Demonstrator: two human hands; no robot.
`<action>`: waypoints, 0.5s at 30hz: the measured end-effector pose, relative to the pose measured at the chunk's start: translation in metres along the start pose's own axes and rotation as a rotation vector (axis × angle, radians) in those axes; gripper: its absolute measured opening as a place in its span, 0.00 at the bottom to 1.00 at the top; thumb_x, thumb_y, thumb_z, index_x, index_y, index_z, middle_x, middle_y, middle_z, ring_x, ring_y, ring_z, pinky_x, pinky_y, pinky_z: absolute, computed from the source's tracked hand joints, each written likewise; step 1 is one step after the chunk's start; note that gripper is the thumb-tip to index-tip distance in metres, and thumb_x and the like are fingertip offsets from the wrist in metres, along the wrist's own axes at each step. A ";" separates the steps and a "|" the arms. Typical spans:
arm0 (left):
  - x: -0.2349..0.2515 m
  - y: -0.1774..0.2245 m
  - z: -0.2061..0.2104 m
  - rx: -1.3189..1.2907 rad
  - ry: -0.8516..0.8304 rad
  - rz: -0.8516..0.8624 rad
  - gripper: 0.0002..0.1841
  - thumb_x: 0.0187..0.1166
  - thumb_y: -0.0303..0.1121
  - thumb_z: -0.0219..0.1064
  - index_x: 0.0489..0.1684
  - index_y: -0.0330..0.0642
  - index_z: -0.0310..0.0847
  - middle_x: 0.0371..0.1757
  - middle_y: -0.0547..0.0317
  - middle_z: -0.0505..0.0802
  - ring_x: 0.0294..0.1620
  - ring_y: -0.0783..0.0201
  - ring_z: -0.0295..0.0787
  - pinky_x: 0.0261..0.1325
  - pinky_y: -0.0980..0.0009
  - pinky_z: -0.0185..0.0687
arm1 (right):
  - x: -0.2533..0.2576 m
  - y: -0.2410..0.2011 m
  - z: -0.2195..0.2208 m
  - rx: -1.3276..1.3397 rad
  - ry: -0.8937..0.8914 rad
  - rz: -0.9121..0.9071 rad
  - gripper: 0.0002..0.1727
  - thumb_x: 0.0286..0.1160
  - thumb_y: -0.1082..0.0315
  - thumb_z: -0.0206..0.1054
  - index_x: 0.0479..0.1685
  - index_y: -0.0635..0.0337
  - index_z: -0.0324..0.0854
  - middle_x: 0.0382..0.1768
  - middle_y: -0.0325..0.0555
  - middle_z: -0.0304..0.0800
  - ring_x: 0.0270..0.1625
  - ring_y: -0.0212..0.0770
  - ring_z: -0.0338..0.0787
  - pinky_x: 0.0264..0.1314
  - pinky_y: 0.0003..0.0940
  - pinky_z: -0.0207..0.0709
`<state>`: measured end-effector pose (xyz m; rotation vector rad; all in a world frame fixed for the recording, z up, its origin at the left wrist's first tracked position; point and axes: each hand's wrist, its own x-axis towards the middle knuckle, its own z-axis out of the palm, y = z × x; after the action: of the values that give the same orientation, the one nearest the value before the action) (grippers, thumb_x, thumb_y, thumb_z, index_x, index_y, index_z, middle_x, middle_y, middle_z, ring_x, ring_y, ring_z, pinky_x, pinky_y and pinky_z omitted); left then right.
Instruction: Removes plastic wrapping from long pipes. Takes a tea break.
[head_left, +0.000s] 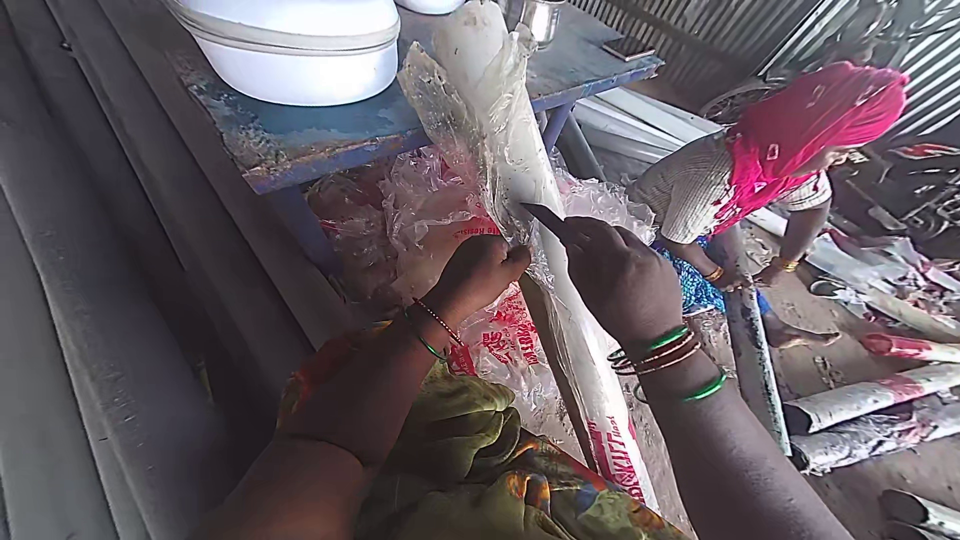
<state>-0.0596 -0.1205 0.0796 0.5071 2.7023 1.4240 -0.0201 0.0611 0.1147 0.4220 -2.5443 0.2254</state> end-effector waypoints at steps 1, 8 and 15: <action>0.000 0.000 -0.001 0.007 -0.010 0.001 0.25 0.92 0.41 0.56 0.18 0.39 0.78 0.20 0.60 0.81 0.26 0.65 0.79 0.36 0.61 0.71 | 0.005 -0.002 0.002 -0.032 -0.016 -0.007 0.17 0.83 0.62 0.61 0.61 0.56 0.89 0.35 0.60 0.91 0.35 0.64 0.92 0.31 0.59 0.78; -0.002 0.002 -0.004 0.033 -0.039 0.001 0.25 0.92 0.41 0.55 0.20 0.37 0.81 0.22 0.59 0.82 0.27 0.64 0.78 0.37 0.60 0.72 | 0.023 -0.010 -0.014 -0.166 -0.126 -0.127 0.16 0.84 0.63 0.62 0.60 0.56 0.91 0.29 0.63 0.88 0.32 0.67 0.90 0.28 0.60 0.76; -0.003 0.007 -0.008 0.088 -0.065 -0.025 0.25 0.93 0.42 0.54 0.20 0.37 0.79 0.23 0.59 0.81 0.28 0.65 0.78 0.38 0.61 0.71 | 0.016 0.002 -0.036 -0.186 -0.214 -0.272 0.17 0.83 0.65 0.62 0.63 0.56 0.90 0.26 0.64 0.85 0.27 0.67 0.88 0.25 0.59 0.75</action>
<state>-0.0565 -0.1245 0.0893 0.5139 2.7189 1.2649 -0.0156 0.0676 0.1536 0.7435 -2.6457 -0.1651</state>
